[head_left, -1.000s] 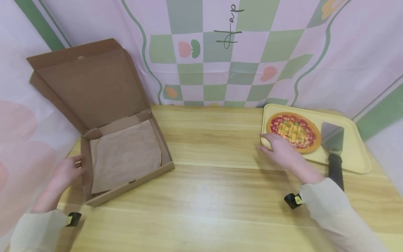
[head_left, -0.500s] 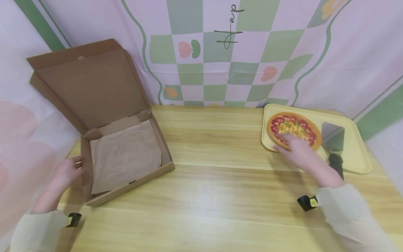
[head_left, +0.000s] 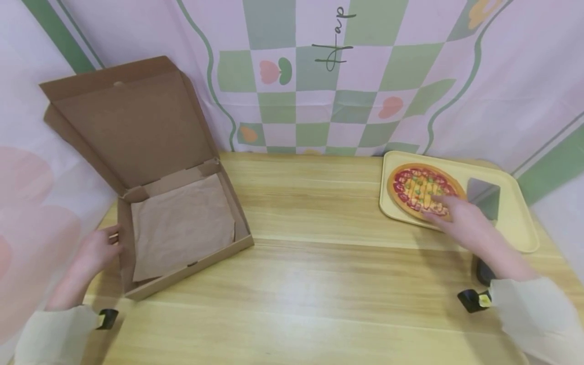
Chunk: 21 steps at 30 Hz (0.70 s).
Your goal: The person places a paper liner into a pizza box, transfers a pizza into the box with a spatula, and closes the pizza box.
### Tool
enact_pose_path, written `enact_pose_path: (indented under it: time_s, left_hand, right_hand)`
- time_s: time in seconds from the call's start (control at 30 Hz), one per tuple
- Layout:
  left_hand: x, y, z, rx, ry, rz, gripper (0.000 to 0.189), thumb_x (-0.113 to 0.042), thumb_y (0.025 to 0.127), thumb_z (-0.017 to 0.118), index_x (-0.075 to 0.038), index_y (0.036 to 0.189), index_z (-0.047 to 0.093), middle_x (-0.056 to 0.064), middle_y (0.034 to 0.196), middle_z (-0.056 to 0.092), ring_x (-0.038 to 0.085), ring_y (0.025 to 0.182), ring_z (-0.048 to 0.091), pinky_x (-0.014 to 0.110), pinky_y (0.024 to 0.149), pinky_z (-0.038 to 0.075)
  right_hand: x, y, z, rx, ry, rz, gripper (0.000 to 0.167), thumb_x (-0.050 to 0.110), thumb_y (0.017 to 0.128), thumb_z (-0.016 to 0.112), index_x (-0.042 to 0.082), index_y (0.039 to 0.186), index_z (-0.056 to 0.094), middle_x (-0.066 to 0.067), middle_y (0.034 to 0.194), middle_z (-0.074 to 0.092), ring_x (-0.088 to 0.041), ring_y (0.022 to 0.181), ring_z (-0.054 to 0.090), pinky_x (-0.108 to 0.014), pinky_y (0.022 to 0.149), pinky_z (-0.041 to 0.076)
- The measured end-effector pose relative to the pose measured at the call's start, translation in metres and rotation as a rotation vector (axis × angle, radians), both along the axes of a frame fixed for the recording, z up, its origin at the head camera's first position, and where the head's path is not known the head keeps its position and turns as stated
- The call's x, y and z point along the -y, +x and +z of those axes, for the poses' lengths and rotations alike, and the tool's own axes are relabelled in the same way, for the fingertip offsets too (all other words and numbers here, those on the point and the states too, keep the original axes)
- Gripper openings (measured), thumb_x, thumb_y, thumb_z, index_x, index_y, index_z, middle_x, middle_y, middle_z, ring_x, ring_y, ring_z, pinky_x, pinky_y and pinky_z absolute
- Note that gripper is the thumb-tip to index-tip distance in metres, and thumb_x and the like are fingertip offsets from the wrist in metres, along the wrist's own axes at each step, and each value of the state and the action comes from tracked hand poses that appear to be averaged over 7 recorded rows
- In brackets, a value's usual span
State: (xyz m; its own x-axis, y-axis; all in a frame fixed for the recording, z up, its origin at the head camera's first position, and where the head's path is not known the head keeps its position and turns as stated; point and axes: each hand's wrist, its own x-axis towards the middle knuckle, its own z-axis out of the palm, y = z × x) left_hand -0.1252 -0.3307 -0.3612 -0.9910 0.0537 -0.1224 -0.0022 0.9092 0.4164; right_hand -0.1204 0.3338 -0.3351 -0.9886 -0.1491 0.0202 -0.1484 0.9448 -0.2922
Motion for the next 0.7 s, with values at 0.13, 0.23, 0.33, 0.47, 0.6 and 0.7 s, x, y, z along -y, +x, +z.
enact_pose_path:
  time_s: [0.13, 0.23, 0.33, 0.47, 0.6, 0.7]
  left_hand:
    - [0.0, 0.0, -0.001, -0.01, -0.005, 0.003, 0.052, 0.002, 0.074, 0.052, 0.029, 0.116, 0.036, 0.043, 0.113, 0.042, 0.054, 0.101, 0.047, 0.055, 0.079, 0.045]
    - [0.0, 0.001, -0.001, -0.02, -0.01, 0.003, 0.052, 0.002, 0.074, 0.052, 0.029, 0.116, 0.037, 0.042, 0.112, 0.043, 0.054, 0.1, 0.048, 0.055, 0.078, 0.045]
    - [0.0, 0.002, -0.002, -0.036, -0.02, 0.002, 0.052, 0.002, 0.073, 0.052, 0.029, 0.115, 0.039, 0.042, 0.111, 0.045, 0.054, 0.099, 0.049, 0.054, 0.077, 0.045]
    - [0.0, 0.002, -0.002, -0.045, -0.029, 0.005, 0.052, 0.001, 0.072, 0.052, 0.028, 0.114, 0.04, 0.041, 0.11, 0.047, 0.053, 0.098, 0.05, 0.054, 0.076, 0.046]
    - [0.0, 0.001, -0.002, -0.033, -0.028, 0.014, 0.052, 0.001, 0.073, 0.051, 0.028, 0.116, 0.039, 0.041, 0.109, 0.048, 0.053, 0.099, 0.049, 0.053, 0.075, 0.047]
    - [0.0, 0.001, -0.001, -0.021, -0.027, 0.019, 0.052, 0.001, 0.073, 0.051, 0.028, 0.116, 0.038, 0.041, 0.109, 0.048, 0.053, 0.1, 0.049, 0.052, 0.073, 0.047]
  right_hand:
    - [-0.011, 0.004, -0.001, 0.005, -0.009, -0.018, 0.06, 0.03, 0.091, 0.052, -0.019, 0.124, 0.039, -0.042, 0.121, 0.039, -0.058, 0.104, 0.04, -0.066, 0.087, 0.03]
    - [-0.019, 0.007, -0.002, 0.01, -0.018, -0.04, 0.061, 0.03, 0.091, 0.052, -0.02, 0.124, 0.038, -0.043, 0.121, 0.038, -0.058, 0.104, 0.039, -0.066, 0.087, 0.03]
    - [-0.028, 0.009, -0.004, -0.008, -0.016, -0.045, 0.061, 0.028, 0.091, 0.052, -0.021, 0.123, 0.037, -0.044, 0.118, 0.039, -0.059, 0.102, 0.039, -0.066, 0.085, 0.03]
    - [-0.039, 0.014, -0.007, -0.069, 0.003, -0.028, 0.057, 0.022, 0.089, 0.055, -0.023, 0.121, 0.039, -0.045, 0.114, 0.041, -0.058, 0.099, 0.041, -0.065, 0.083, 0.032]
    - [-0.05, 0.019, -0.011, -0.122, 0.06, -0.035, 0.057, 0.025, 0.088, 0.057, -0.022, 0.117, 0.042, -0.044, 0.113, 0.04, -0.056, 0.1, 0.04, -0.065, 0.086, 0.029]
    - [-0.058, 0.024, -0.014, -0.097, 0.115, -0.057, 0.069, 0.035, 0.089, 0.054, -0.023, 0.121, 0.037, -0.046, 0.117, 0.033, -0.059, 0.105, 0.032, -0.066, 0.093, 0.02]
